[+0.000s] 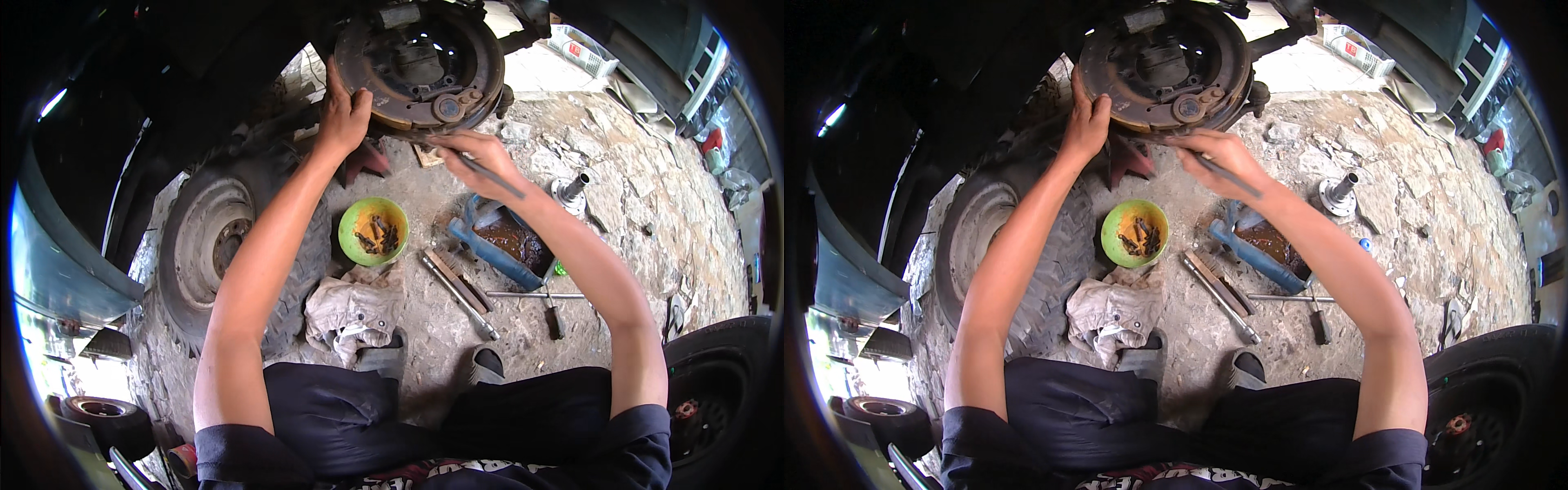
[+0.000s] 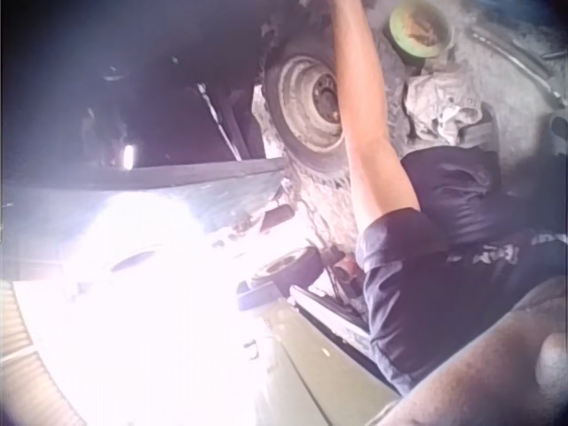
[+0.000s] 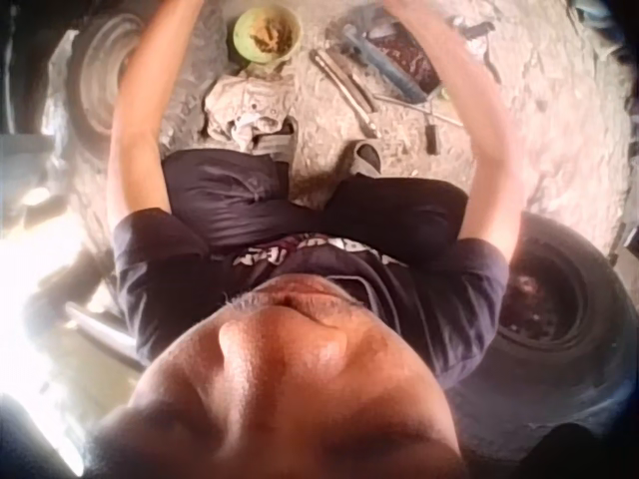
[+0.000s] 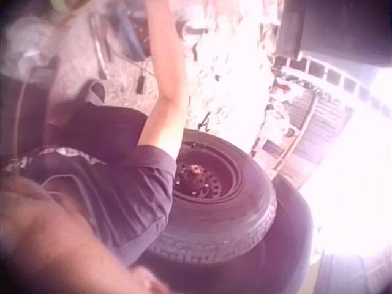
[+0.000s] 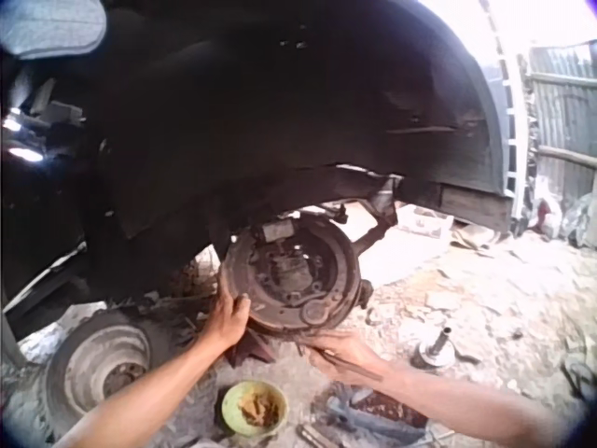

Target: The person wipes a wheel hub using a cloth, then places a brake shoe onto the brake assembly and uses a screwdriver to attach a spring and a metal clip.

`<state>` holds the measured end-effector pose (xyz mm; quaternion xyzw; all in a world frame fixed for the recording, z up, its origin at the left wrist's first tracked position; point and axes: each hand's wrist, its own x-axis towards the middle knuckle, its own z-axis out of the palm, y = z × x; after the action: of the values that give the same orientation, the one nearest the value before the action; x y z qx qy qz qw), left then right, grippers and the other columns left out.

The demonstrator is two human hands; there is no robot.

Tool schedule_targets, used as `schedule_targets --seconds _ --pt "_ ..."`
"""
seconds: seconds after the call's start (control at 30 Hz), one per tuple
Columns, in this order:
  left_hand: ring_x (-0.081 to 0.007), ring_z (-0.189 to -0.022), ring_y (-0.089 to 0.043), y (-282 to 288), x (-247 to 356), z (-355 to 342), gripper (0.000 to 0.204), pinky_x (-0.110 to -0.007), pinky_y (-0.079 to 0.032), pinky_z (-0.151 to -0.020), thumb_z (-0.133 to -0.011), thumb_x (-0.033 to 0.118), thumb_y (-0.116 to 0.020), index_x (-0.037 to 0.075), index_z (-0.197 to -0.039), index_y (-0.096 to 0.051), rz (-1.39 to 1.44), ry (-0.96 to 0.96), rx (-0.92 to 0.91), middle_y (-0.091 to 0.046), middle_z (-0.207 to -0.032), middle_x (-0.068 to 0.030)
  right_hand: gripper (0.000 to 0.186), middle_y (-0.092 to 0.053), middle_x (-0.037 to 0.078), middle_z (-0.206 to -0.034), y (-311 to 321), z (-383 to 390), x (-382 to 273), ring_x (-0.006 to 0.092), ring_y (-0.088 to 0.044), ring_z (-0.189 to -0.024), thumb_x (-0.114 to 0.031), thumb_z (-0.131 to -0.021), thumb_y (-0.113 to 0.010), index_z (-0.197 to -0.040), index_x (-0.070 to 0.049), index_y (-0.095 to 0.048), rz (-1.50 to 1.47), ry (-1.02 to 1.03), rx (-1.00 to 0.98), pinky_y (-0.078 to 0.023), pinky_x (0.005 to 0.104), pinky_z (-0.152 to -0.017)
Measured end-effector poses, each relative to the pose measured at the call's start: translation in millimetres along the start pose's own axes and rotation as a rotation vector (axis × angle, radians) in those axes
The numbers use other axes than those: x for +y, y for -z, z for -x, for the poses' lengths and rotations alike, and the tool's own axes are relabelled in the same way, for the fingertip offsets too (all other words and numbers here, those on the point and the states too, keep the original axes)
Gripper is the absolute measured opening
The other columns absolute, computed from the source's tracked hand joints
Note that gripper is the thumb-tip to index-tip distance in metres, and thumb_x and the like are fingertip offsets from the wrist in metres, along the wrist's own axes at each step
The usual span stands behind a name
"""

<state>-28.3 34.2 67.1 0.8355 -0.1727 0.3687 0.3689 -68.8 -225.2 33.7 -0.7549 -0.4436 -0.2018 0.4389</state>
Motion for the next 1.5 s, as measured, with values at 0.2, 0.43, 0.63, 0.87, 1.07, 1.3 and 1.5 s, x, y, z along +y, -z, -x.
schedule_targets --seconds 0.2,0.43,0.63,0.87,1.07,1.3,1.5 --pt "-0.0443 -0.134 -0.040 9 -3 -1 0.078 -0.042 -0.033 -0.112 -0.092 0.023 -0.050 -0.006 -0.151 -0.009 -0.002 -0.033 -0.031 -0.035 -0.146 -0.0336 0.023 -0.068 0.018 -0.093 6 1 1 0.0311 -0.068 -0.082 -0.005 -0.089 -0.062 -0.110 0.003 -0.068 -0.019 0.034 -0.021 -0.054 0.0370 -0.073" --pt "-0.0398 -0.142 -0.032 -1 -1 -1 0.076 -0.040 -0.027 -0.115 -0.095 0.025 -0.046 0.002 -0.154 -0.004 0.010 0.028 -0.046 -0.027 -0.153 -0.0286 0.023 -0.069 0.018 -0.093 24 13 11 0.0296 -0.069 -0.085 -0.007 -0.091 -0.061 -0.110 0.003 -0.069 -0.012 0.031 0.042 -0.054 0.0372 -0.076" --pt "-0.0456 -0.129 -0.045 4 -4 0 0.077 -0.044 -0.037 -0.108 -0.090 0.024 -0.050 -0.004 -0.151 -0.011 -0.040 -0.042 0.019 -0.039 -0.142 -0.0338 0.020 -0.067 0.018 -0.086 -6 -9 -2 0.0314 -0.066 -0.077 -0.008 -0.089 -0.063 -0.105 0.003 -0.068 -0.028 0.076 0.005 -0.053 0.0367 -0.069" --pt "-0.0459 -0.129 -0.044 2 -1 0 0.077 -0.043 -0.037 -0.108 -0.089 0.024 -0.050 -0.005 -0.150 -0.012 -0.010 -0.028 0.008 -0.038 -0.143 -0.0337 0.032 -0.066 0.009 -0.080 33 13 24 0.0126 -0.058 -0.070 -0.021 -0.097 -0.061 -0.120 0.001 -0.067 -0.280 -0.294 -0.104 -0.048 0.0297 -0.062" --pt "-0.0455 -0.131 -0.043 0 -5 0 0.078 -0.043 -0.036 -0.109 -0.089 0.025 -0.049 -0.005 -0.150 -0.011 -0.029 -0.041 0.034 -0.037 -0.144 -0.0333 0.033 -0.066 0.007 -0.082 -3 -3 5 0.0122 -0.058 -0.070 -0.023 -0.097 -0.060 -0.119 0.002 -0.067 -0.442 -0.237 -0.072 -0.047 0.0280 -0.063" --pt "-0.0454 -0.132 -0.042 4 -6 0 0.077 -0.043 -0.035 -0.110 -0.090 0.026 -0.049 -0.004 -0.151 -0.011 -0.007 -0.032 0.007 -0.035 -0.145 -0.0333 0.032 -0.069 0.007 -0.086 29 7 20 0.0109 -0.059 -0.072 -0.020 -0.096 -0.062 -0.123 -0.003 -0.067 -0.427 -0.381 -0.160 -0.048 0.0270 -0.063" --pt "-0.0445 -0.134 -0.039 -1 -4 0 0.078 -0.043 -0.034 -0.111 -0.091 0.026 -0.049 -0.003 -0.151 -0.009 -0.013 -0.036 0.017 -0.033 -0.147 -0.0324 0.038 -0.072 0.013 -0.102 45 10 36 0.0120 -0.058 -0.072 -0.020 -0.096 -0.059 -0.124 0.006 -0.063 -0.566 -0.513 -0.105 -0.050 0.0275 -0.066"
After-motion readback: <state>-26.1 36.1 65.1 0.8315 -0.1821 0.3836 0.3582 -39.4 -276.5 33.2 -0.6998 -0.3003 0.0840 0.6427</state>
